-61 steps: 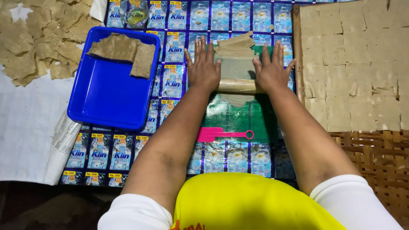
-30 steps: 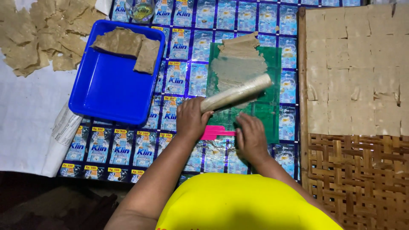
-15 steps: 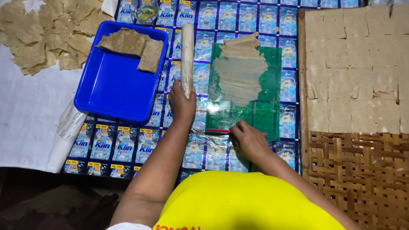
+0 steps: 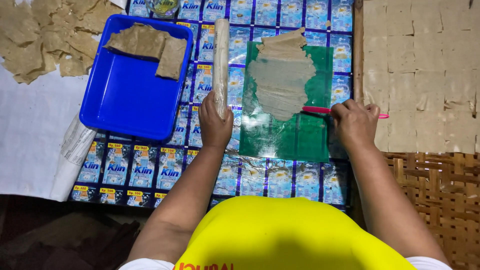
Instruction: Preparing and rolling thin dough wrappers for food production.
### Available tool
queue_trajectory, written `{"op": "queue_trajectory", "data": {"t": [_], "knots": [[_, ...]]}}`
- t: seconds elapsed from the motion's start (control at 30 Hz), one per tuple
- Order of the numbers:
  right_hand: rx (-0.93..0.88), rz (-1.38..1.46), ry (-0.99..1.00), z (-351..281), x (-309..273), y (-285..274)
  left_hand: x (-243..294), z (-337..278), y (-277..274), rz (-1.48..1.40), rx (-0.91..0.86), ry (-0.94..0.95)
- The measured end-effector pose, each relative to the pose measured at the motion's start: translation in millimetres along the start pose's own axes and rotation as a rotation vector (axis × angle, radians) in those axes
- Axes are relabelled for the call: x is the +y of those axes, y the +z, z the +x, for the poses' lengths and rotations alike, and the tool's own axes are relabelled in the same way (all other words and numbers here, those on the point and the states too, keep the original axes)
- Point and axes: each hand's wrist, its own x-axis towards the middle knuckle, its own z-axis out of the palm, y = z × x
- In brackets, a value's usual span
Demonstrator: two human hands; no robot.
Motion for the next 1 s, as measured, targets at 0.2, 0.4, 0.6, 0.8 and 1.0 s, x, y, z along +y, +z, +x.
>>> {"op": "queue_trajectory", "data": {"t": [0.2,0.4,0.6,0.8,1.0], "knots": [[-0.007,-0.006,-0.06,5.6,5.7,6.9,-0.3,-0.2,1.1,0.0,0.015,0.016],[-0.011,0.042,-0.077,9.7,-0.9,12.8,0.3,0.3,0.9,0.013,0.015,0.013],[-0.017,0.081,-0.084,16.1,-17.9,11.9,0.3,0.4,1.6,0.02,0.015,0.014],[-0.023,0.13,-0.118,23.7,-40.4,15.3,-0.5,-0.5,2.4,0.018,0.012,0.007],[-0.002,0.208,-0.139,33.8,-73.6,22.5,0.6,0.0,0.7,0.021,0.002,-0.004]]}}
